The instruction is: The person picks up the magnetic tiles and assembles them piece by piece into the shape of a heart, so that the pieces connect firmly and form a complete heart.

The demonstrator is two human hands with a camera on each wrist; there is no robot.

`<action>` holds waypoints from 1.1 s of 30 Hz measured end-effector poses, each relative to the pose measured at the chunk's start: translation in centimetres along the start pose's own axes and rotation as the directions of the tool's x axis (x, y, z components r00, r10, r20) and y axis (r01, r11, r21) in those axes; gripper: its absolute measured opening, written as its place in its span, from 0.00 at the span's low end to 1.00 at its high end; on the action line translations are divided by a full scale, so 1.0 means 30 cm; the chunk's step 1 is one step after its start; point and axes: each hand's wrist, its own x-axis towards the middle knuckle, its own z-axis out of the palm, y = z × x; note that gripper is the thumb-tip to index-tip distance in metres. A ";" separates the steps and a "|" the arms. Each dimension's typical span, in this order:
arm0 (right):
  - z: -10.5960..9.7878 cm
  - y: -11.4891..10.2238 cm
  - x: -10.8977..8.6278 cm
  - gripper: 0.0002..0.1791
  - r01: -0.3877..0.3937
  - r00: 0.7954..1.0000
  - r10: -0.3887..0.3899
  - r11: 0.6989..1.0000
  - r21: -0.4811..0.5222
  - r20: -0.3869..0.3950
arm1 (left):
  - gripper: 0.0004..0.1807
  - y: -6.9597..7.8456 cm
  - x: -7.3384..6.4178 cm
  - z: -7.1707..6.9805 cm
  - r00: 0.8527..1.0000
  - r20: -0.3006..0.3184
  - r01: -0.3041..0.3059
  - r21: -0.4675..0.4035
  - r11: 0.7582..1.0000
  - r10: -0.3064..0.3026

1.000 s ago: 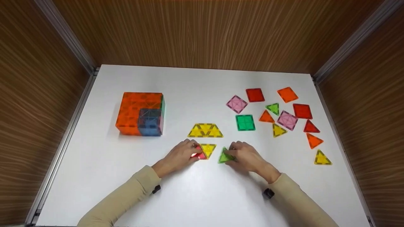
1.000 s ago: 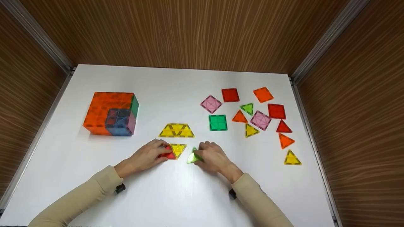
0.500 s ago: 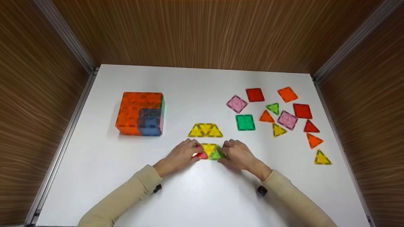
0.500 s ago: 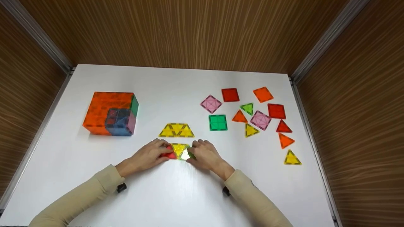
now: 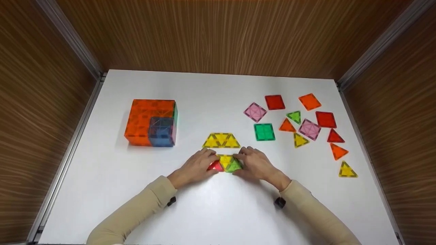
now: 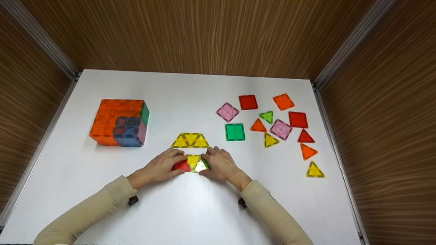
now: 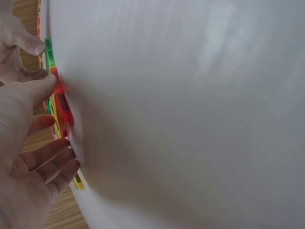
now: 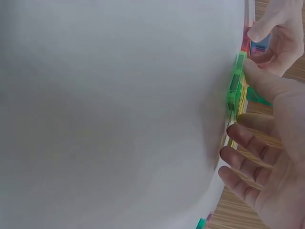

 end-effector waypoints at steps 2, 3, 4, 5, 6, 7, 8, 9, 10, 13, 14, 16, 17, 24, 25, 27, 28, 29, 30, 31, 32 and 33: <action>0.001 -0.004 0.006 0.36 -0.010 1.000 0.010 1.000 0.004 0.009 | 0.27 0.001 0.003 0.004 1.000 -0.001 -0.001 0.005 1.000 0.001; 0.001 -0.006 0.008 0.36 -0.014 1.000 0.014 1.000 0.005 0.013 | 0.27 0.001 0.005 0.005 1.000 -0.006 -0.004 0.008 1.000 0.004; 0.001 -0.007 0.010 0.37 -0.017 1.000 0.017 1.000 0.009 0.015 | 0.27 0.002 0.006 0.007 1.000 -0.010 -0.006 0.009 1.000 0.006; 0.001 -0.008 0.013 0.36 -0.020 1.000 0.020 1.000 0.010 0.017 | 0.27 0.002 0.007 0.008 1.000 -0.017 -0.009 0.012 1.000 0.009; 0.001 -0.009 0.016 0.36 -0.023 1.000 0.022 1.000 0.014 0.017 | 0.28 0.003 0.008 0.009 1.000 -0.018 -0.006 0.010 1.000 0.006; 0.000 -0.009 0.018 0.36 -0.024 1.000 0.023 1.000 0.020 0.017 | 0.28 0.004 0.009 0.010 1.000 -0.020 -0.006 0.009 1.000 0.006; -0.001 -0.009 0.020 0.35 -0.026 1.000 0.026 0.999 0.026 0.016 | 0.29 0.005 0.010 0.010 1.000 -0.023 -0.007 0.005 1.000 0.007; -0.002 -0.009 0.022 0.35 -0.032 0.999 0.031 0.999 0.035 0.018 | 0.29 0.006 0.011 0.010 1.000 -0.021 -0.001 -0.001 1.000 0.001; -0.002 -0.009 0.023 0.35 -0.037 0.999 0.036 0.998 0.044 0.018 | 0.29 0.007 0.012 0.009 1.000 -0.020 0.005 -0.009 1.000 -0.005; -0.002 -0.007 0.025 0.35 -0.056 0.998 0.055 0.995 0.083 0.019 | 0.30 0.011 0.013 0.008 1.000 -0.017 0.020 -0.043 0.999 -0.020; -0.002 -0.008 0.025 0.35 -0.065 0.998 0.064 0.993 0.101 0.017 | 0.30 0.012 0.013 0.008 1.000 -0.024 0.018 -0.053 0.998 -0.019; -0.001 -0.008 0.025 0.35 -0.082 0.997 0.082 0.986 0.144 0.005 | 0.30 0.012 0.013 0.009 0.999 -0.044 0.014 -0.076 0.997 -0.017; -0.002 -0.009 0.024 0.34 -0.091 0.996 0.092 0.982 0.165 0.001 | 0.30 0.013 0.013 0.010 0.998 -0.055 0.009 -0.085 0.996 -0.013; -0.015 -0.010 0.027 0.28 -0.135 0.990 0.141 0.953 0.271 -0.005 | 0.32 0.017 0.015 0.008 0.990 -0.135 0.015 -0.131 0.991 -0.033; -0.017 -0.009 0.026 0.26 -0.129 0.990 0.138 0.951 0.282 -0.010 | 0.32 0.018 0.015 0.009 0.988 -0.151 0.011 -0.146 0.989 -0.033; -0.021 -0.007 0.023 0.21 -0.117 0.991 0.132 0.945 0.307 -0.028 | 0.32 0.019 0.013 0.008 0.984 -0.170 0.013 -0.201 0.980 -0.048; -0.023 -0.006 0.021 0.19 -0.110 0.991 0.129 0.940 0.322 -0.037 | 0.31 0.019 0.012 0.008 0.982 -0.179 0.011 -0.226 0.974 -0.053; -0.024 -0.004 0.018 0.17 -0.103 0.991 0.126 0.936 0.336 -0.047 | 0.30 0.020 0.010 0.008 0.981 -0.185 0.012 -0.251 0.968 -0.060; -0.024 -0.003 0.016 0.15 -0.096 0.991 0.124 0.931 0.352 -0.055 | 0.29 0.021 0.009 0.007 0.979 -0.193 0.010 -0.273 0.962 -0.065; -0.024 -0.003 0.013 0.13 -0.090 0.991 0.122 0.926 0.366 -0.064 | 0.26 0.021 0.008 0.007 0.977 -0.198 0.011 -0.295 0.955 -0.073; -0.023 -0.002 0.011 0.12 -0.080 0.990 0.117 0.923 0.377 -0.075 | 0.24 0.022 0.007 0.006 0.975 -0.204 0.015 -0.311 0.950 -0.082; -0.022 -0.002 0.007 0.11 -0.071 0.990 0.112 0.920 0.385 -0.086 | 0.21 0.022 0.006 0.006 0.973 -0.211 0.019 -0.323 0.946 -0.092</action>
